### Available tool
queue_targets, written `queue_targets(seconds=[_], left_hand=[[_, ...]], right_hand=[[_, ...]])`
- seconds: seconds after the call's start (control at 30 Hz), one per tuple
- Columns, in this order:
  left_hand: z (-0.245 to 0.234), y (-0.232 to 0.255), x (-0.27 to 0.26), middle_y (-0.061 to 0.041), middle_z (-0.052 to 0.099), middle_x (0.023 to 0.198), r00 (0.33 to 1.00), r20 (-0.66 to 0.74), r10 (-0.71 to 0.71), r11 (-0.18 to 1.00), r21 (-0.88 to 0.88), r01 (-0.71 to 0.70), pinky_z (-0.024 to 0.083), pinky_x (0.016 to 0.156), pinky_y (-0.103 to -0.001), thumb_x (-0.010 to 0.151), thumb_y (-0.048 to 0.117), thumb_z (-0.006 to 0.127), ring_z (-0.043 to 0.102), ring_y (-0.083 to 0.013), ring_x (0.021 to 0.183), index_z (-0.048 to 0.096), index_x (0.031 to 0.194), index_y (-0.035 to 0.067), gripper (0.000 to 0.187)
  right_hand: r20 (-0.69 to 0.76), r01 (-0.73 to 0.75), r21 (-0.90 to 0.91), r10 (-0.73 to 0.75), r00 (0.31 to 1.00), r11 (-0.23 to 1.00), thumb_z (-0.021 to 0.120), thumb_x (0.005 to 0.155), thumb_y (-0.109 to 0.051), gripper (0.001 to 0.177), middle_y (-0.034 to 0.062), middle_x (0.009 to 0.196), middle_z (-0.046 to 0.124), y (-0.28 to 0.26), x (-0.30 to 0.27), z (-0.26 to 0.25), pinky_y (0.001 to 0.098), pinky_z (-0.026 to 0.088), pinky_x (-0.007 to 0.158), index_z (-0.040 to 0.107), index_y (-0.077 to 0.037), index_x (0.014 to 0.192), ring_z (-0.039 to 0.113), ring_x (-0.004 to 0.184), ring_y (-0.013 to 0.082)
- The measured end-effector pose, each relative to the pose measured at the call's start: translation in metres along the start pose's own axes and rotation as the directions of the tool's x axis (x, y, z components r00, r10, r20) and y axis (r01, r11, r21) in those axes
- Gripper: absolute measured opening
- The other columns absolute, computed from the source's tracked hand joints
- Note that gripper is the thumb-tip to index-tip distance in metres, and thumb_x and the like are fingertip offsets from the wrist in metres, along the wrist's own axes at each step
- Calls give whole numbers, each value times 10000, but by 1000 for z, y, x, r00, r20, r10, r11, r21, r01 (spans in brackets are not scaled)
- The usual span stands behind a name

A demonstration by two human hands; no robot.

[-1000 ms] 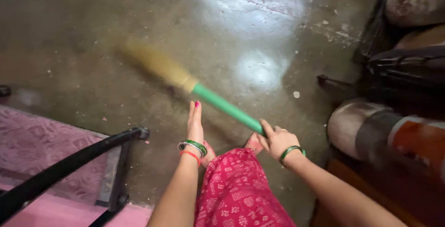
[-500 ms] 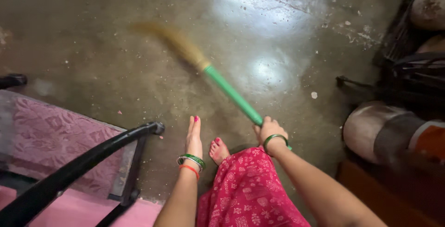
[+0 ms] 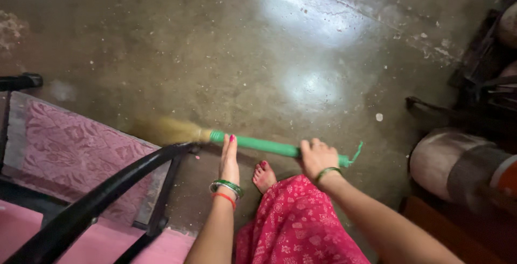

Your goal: The person sweeps a concrete floor using a handheld broom, moving through a hallway and into a bedroom area while clearing debris from corners and along walls.

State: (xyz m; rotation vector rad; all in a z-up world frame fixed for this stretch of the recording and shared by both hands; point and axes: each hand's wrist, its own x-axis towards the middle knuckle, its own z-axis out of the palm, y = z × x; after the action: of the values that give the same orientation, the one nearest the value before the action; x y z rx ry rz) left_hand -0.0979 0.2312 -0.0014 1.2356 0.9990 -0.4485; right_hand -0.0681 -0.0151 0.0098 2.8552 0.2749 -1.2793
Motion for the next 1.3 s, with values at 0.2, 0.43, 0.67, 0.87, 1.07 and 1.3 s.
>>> queue_targets(seconds=[0.2,0.43,0.67,0.87,1.07,1.3], left_hand=[[-21,10,0,-63,233,1710,999,-33,6,999,38,-5,116,1239,-337,952,603,453,186,-182,1575,200,1618,67,891],[-29,23,0,-49,214,1713,999,-44,-21,1000,-5,21,109,1232,-341,934,614,456,174,-174,1575,179,1624,92,908],[-32,21,7,-63,176,1722,998,-47,42,999,-3,-43,98,1242,-343,948,612,444,139,-185,1585,190,1619,60,905],[-43,24,-2,-81,171,1720,998,-53,44,997,-58,-47,97,1240,-348,951,602,445,140,-191,1583,167,1618,49,910],[-61,20,-5,-91,194,1715,996,-71,49,994,-91,-56,105,1247,-345,957,607,441,174,-196,1581,152,1623,50,915],[-72,8,-20,-61,187,1717,995,-97,-20,997,-71,13,96,1236,-346,950,616,414,161,-186,1578,160,1627,78,901]], right_hand=[[78,-103,128,94,993,986,618,947,-515,426,163,1199,608,-57,21,-1,547,529,878,545,-192,1215,654,1095,377],[274,-538,283,470,839,794,513,949,-648,607,193,1362,571,-34,31,-8,590,482,998,522,-170,1323,591,1234,438],[124,-573,376,573,810,729,459,974,-700,713,272,1155,700,13,12,-1,549,526,959,573,-41,1220,667,1107,472],[125,-407,252,388,913,878,459,981,-642,594,215,1115,734,3,-31,1,531,552,911,540,-83,1163,700,1046,437],[191,52,37,-58,980,998,515,977,-555,466,164,1180,674,-51,5,-21,506,548,881,500,-151,1208,680,1060,384],[281,-34,173,-17,959,984,536,985,-547,505,163,1227,695,-155,53,-41,501,527,968,557,-129,1268,662,1151,367]])
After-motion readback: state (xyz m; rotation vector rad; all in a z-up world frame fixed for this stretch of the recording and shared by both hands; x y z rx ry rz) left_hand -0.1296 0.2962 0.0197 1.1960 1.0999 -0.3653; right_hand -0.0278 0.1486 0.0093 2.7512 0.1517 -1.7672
